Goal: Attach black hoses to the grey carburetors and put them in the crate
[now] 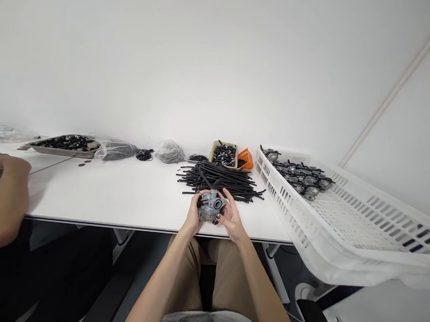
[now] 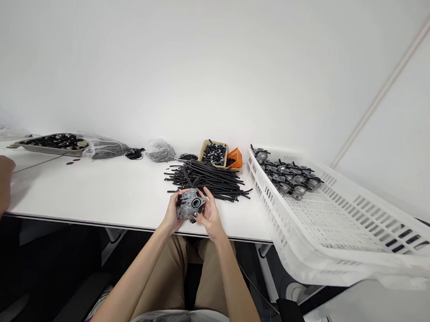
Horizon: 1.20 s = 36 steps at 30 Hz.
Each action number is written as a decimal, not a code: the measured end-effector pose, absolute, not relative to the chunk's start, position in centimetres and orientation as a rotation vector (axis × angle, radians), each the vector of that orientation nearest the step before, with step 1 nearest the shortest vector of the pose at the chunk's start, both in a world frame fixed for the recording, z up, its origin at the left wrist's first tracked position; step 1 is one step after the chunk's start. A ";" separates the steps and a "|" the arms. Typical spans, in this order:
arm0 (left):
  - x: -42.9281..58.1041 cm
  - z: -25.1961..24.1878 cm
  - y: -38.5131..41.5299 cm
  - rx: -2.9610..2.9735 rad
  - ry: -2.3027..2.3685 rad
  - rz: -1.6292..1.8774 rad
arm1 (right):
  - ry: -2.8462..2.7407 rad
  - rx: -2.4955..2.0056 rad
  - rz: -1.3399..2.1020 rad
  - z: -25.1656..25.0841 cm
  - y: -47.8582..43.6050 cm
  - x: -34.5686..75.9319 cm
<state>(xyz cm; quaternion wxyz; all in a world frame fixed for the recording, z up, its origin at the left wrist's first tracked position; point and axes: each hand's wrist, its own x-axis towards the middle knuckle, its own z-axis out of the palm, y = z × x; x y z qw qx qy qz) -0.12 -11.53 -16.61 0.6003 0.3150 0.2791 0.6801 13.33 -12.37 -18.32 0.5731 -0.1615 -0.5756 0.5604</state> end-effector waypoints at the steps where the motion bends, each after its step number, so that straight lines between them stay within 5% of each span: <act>1: -0.1 -16.6 -11.5 0.704 0.655 1.577 | -1.353 -0.381 1.324 -18.3 -12.4 13.4; 36: -0.9 -16.8 -11.7 0.627 0.587 1.358 | -1.272 -0.492 1.282 -18.6 -12.1 13.6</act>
